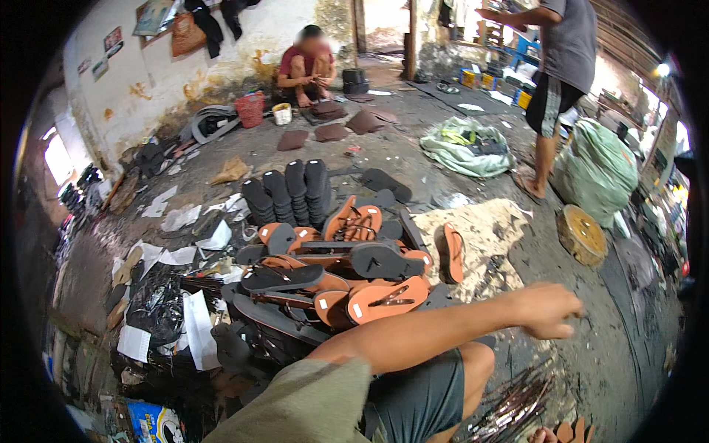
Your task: The person assembles flip-flops by hand, inserting straps into the sole and securing them. They repeatedly pick up soles and straps, align the strap through the sole, and press it into place. Finished flip-flops are set aside in a growing pile.
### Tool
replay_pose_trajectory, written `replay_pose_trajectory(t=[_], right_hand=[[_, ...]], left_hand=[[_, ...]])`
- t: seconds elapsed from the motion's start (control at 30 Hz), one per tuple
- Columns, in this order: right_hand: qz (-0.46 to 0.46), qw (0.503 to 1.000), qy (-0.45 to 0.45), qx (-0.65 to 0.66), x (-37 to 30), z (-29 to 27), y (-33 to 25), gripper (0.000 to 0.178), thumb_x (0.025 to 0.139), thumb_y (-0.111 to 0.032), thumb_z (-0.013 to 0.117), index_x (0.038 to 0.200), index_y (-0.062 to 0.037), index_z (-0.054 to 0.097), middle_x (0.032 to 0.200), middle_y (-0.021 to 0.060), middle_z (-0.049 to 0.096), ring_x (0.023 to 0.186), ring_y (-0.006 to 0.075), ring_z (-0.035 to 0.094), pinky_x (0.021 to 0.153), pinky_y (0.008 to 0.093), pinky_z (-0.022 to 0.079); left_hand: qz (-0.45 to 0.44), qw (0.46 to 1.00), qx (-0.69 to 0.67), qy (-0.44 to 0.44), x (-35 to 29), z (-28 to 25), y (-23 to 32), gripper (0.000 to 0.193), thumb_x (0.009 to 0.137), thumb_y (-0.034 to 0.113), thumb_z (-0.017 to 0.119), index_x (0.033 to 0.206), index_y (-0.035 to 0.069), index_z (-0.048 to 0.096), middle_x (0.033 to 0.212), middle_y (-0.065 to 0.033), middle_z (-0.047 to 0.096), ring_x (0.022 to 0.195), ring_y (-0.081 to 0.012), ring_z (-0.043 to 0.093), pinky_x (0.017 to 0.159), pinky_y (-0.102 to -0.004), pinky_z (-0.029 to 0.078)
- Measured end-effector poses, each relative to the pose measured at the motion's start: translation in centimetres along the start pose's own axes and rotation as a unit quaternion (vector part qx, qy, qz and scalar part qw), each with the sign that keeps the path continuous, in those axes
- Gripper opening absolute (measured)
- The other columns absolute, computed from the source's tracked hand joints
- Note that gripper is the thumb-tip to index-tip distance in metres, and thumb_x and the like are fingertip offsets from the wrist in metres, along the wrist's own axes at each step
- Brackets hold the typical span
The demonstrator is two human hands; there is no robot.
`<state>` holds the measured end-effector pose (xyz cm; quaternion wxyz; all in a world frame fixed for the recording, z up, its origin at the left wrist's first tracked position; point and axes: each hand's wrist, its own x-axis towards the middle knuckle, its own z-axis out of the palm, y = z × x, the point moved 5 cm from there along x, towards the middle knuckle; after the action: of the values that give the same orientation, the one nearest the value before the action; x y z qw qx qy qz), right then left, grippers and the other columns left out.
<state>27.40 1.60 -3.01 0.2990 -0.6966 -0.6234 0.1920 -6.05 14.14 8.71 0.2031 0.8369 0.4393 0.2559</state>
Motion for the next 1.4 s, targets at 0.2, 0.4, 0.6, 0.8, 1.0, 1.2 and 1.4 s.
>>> replay_pose_trajectory(t=[0.2,0.4,0.6,0.8,1.0,1.2,1.4], right_hand=[[0.081,0.951,0.073,0.29,-2.8,1.3,8.3,0.014,0.101,-0.012,0.067,0.108,-0.0008,0.07,0.099,0.0063,0.072,0.086,0.0164,0.068,0.076,0.0335,0.058],[0.116,0.965,0.155,0.175,-6.2,-0.5,18.8,0.017,0.099,-0.014,0.071,0.107,0.0014,0.07,0.097,0.0114,0.073,0.092,0.0158,0.067,0.084,0.0316,0.054],[0.146,0.953,0.247,-0.095,-0.7,-2.8,24.3,0.04,0.09,-0.03,0.079,0.116,-0.002,0.068,0.12,0.0184,0.065,0.118,0.0352,0.061,0.099,0.0455,0.051],[0.295,0.915,0.14,-0.238,0.2,-1.4,29.8,0.053,0.091,-0.04,0.076,0.125,-0.0016,0.063,0.134,0.0198,0.054,0.13,0.0427,0.047,0.105,0.055,0.047],[0.331,0.913,0.154,-0.182,-0.8,-1.2,30.7,0.051,0.09,-0.04,0.078,0.124,-0.007,0.061,0.14,0.0206,0.05,0.124,0.0466,0.055,0.106,0.0554,0.045],[0.423,0.888,0.091,-0.153,-0.7,-2.3,30.1,0.074,0.079,-0.048,0.081,0.142,-0.0154,0.057,0.148,0.0216,0.05,0.137,0.0443,0.048,0.111,0.0596,0.04],[0.36,0.9,0.189,0.154,-2.3,-4.0,28.2,0.053,0.089,-0.026,0.079,0.133,-0.0011,0.062,0.12,0.0097,0.07,0.106,0.021,0.067,0.093,0.0352,0.054]], left_hand=[[0.102,0.99,-0.065,-0.073,6.2,10.2,7.1,0.054,0.101,0.033,0.063,0.15,0.012,0.052,0.13,-0.021,0.067,0.12,-0.0412,0.063,0.1,-0.0496,0.052],[-0.07,0.96,0.24,-0.122,-6.5,16.5,-0.4,0.058,0.092,0.049,0.07,0.137,0.012,0.066,0.152,-0.0196,0.053,0.145,-0.0479,0.041,0.121,-0.0661,0.024],[0.009,0.982,0.189,-0.027,-12.3,18.5,0.8,0.041,0.087,0.034,0.076,0.119,0.009,0.074,0.141,-0.0148,0.06,0.148,-0.0443,0.038,0.122,-0.0715,0.013],[-0.043,0.997,0.064,-0.031,-12.2,17.3,-1.9,0.039,0.081,0.029,0.08,0.114,0.009,0.074,0.14,-0.0156,0.061,0.147,-0.0425,0.043,0.125,-0.0686,0.011],[-0.107,0.974,-0.188,0.062,-3.5,16.9,-13.0,0.037,0.097,0.012,0.068,0.133,0.001,0.066,0.134,-0.0174,0.068,0.13,-0.0323,0.06,0.112,-0.0417,0.045],[0.233,0.948,0.104,-0.19,-12.0,30.0,-13.3,0.045,0.102,0.037,0.064,0.144,0.019,0.063,0.145,-0.0092,0.062,0.137,-0.035,0.056,0.114,-0.0529,0.041],[-0.155,0.946,-0.138,-0.25,-19.9,22.8,-25.4,0.061,0.097,0.038,0.061,0.154,0.018,0.051,0.156,-0.0076,0.053,0.148,-0.0235,0.044,0.125,-0.055,0.028]])
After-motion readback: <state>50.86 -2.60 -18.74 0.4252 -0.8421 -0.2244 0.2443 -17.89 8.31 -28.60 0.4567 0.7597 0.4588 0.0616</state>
